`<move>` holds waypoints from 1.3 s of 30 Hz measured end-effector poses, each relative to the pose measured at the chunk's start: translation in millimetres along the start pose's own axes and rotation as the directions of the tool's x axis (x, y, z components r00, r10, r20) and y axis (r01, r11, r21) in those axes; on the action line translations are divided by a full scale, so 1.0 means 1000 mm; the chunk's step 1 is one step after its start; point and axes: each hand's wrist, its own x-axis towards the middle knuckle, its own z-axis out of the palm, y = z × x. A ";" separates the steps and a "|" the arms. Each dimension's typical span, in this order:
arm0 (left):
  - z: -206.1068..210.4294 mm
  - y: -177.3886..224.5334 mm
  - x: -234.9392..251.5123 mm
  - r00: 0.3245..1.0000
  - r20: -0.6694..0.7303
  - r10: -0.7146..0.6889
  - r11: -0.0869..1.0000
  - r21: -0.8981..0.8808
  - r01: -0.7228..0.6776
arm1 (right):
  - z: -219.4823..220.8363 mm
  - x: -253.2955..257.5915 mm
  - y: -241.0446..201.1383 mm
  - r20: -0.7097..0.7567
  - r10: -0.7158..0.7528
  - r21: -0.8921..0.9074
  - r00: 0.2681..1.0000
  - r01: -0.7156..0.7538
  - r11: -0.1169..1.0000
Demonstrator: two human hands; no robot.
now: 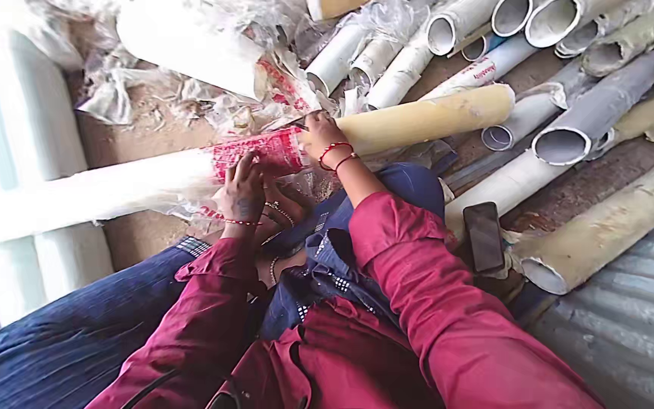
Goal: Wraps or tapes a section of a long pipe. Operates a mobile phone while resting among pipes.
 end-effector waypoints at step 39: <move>-0.013 0.028 -0.026 0.630 0.754 -0.186 -0.668 -0.567 0.482 | -0.029 -0.016 -0.012 0.067 0.091 0.104 0.994 -0.098 0.990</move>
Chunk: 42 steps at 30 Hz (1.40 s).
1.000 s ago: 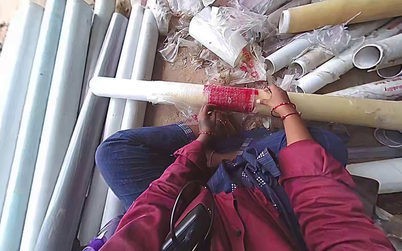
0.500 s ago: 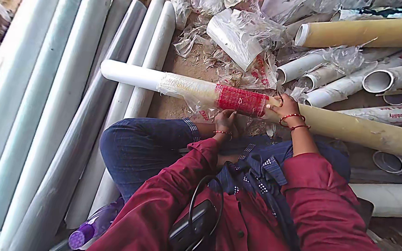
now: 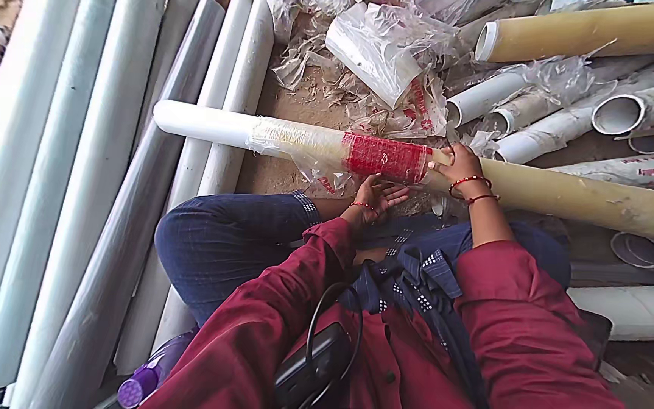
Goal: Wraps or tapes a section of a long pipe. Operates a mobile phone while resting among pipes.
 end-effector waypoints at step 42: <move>-0.066 0.088 -0.005 0.708 0.443 0.550 -0.473 0.864 -0.173 | 0.050 -0.033 -0.043 0.041 -0.286 -0.490 0.957 0.269 0.829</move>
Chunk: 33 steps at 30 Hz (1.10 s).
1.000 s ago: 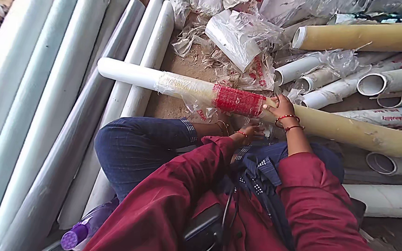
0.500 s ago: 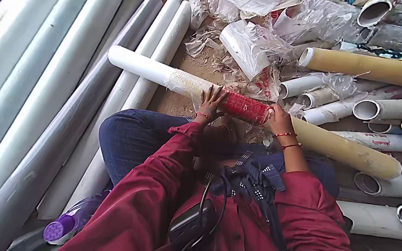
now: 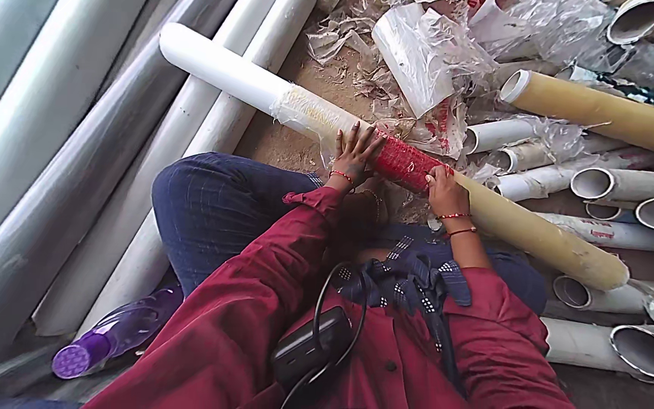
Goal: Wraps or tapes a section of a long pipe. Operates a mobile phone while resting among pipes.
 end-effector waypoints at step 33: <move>0.021 -0.013 -0.006 0.981 -0.177 0.084 0.996 0.049 -0.076 | 0.017 0.019 0.029 -0.246 -0.194 0.308 0.950 0.267 0.913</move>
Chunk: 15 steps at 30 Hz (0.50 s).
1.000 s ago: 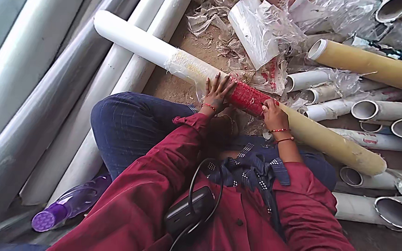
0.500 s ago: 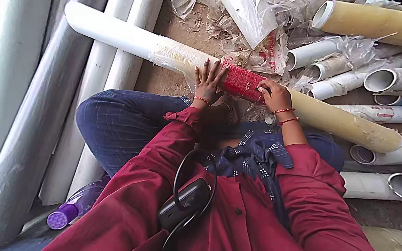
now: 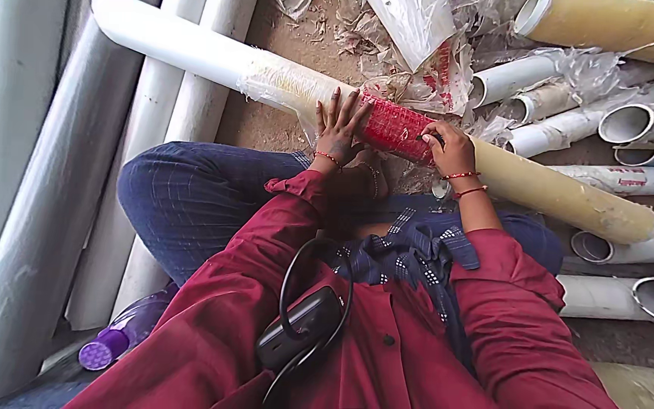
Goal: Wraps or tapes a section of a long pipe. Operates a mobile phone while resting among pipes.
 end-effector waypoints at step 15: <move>-0.001 0.000 0.001 1.000 0.014 -0.002 1.000 0.002 0.002 | 0.004 0.000 0.003 -0.026 -0.007 0.019 1.000 0.008 1.000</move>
